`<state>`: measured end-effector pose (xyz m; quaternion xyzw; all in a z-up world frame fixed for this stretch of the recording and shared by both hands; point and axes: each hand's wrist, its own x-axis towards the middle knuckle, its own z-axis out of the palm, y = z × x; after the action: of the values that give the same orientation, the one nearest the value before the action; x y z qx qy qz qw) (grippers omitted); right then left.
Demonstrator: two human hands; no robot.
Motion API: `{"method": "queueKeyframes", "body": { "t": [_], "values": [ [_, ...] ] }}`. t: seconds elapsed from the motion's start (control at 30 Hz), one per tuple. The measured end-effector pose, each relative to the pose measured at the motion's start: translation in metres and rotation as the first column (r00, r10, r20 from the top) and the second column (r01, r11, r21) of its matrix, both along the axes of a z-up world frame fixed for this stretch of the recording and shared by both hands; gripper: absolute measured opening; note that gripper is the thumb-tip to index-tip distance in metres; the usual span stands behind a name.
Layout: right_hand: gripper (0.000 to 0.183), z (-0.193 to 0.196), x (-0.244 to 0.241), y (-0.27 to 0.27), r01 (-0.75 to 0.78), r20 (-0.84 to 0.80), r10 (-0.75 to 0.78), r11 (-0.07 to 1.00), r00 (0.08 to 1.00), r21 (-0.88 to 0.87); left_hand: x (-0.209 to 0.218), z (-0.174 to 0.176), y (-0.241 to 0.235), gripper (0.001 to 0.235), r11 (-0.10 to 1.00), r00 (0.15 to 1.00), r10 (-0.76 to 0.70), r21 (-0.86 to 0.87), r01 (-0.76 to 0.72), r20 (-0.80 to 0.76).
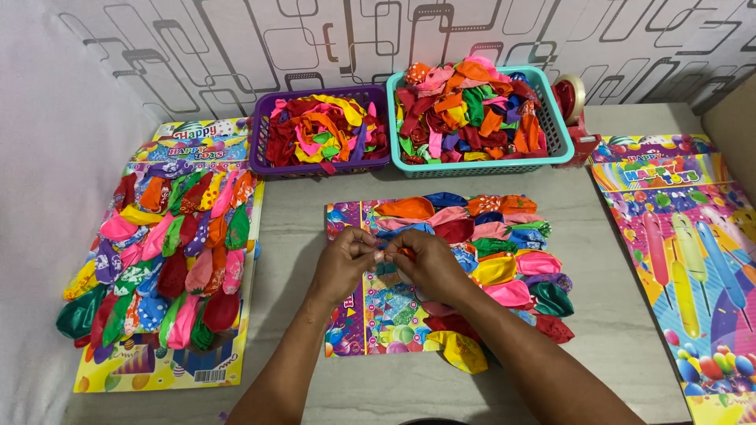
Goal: Attaching individual balloons from baskets onto a cardboard display sheet for retail sale.
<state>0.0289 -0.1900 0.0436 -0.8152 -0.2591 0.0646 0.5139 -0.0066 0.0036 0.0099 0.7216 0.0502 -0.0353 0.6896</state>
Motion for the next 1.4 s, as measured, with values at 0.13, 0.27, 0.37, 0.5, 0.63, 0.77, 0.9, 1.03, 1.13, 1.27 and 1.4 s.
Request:
{"method": "queueKeyframes", "body": {
  "t": [0.13, 0.27, 0.37, 0.5, 0.63, 0.77, 0.9, 1.03, 1.13, 1.27, 1.4],
  "values": [
    [0.008, -0.007, 0.001, 0.000, -0.019, 0.001, 0.019, 0.999, 1.000, -0.025, -0.004, 0.007, 0.003, 0.023, 0.995, 0.996, 0.078, 0.069, -0.075, -0.038],
    [0.010, -0.015, 0.000, 0.000, 0.009, -0.025, -0.012, 0.996, 1.000, -0.093, -0.003, -0.006, 0.020, 0.023, 0.833, 0.930, 0.357, 0.423, -0.357, 0.082],
    [0.011, -0.018, -0.003, 0.003, -0.004, -0.011, 0.003, 0.992, 1.000, -0.129, -0.002, -0.018, 0.026, 0.027, 0.770, 0.883, 0.456, 0.447, -0.455, 0.111],
    [0.013, -0.028, -0.001, 0.006, -0.029, 0.100, 0.057, 0.966, 0.993, -0.257, -0.006, -0.006, 0.025, 0.039, 0.776, 0.840, 0.542, 0.402, -0.487, -0.029],
    [0.012, -0.025, -0.004, 0.008, -0.026, 0.136, 0.069, 0.954, 0.988, -0.297, -0.021, 0.024, 0.012, 0.042, 0.853, 0.854, 0.509, 0.190, -0.486, -0.102],
    [0.011, -0.013, -0.009, 0.009, -0.040, 0.172, 0.098, 0.949, 0.980, -0.312, -0.036, 0.013, 0.014, 0.038, 0.982, 0.979, 0.168, -0.063, -0.176, -0.111],
    [0.011, -0.031, -0.004, 0.011, -0.013, 0.308, 0.141, 0.924, 0.941, -0.382, -0.040, -0.002, 0.012, 0.048, 0.982, 0.995, 0.089, -0.164, -0.096, -0.048],
    [0.012, -0.021, -0.008, 0.012, -0.023, 0.359, 0.208, 0.889, 0.910, -0.457, -0.036, -0.002, 0.013, 0.049, 0.986, 0.997, 0.077, -0.143, -0.080, -0.026],
    [0.011, -0.018, -0.011, 0.016, -0.022, 0.383, 0.249, 0.861, 0.890, -0.508, -0.035, -0.001, 0.015, 0.049, 0.985, 0.997, 0.052, -0.164, -0.060, -0.050],
    [0.009, -0.023, -0.011, 0.016, 0.001, 0.289, 0.119, 0.925, 0.950, -0.381, -0.039, -0.003, 0.015, 0.048, 0.986, 0.998, 0.046, -0.161, -0.052, -0.036],
    [0.008, -0.023, -0.009, 0.013, 0.020, 0.217, 0.041, 0.963, 0.975, -0.269, -0.036, -0.004, 0.012, 0.050, 0.988, 0.998, 0.063, -0.141, -0.062, 0.007]
  ]
}}
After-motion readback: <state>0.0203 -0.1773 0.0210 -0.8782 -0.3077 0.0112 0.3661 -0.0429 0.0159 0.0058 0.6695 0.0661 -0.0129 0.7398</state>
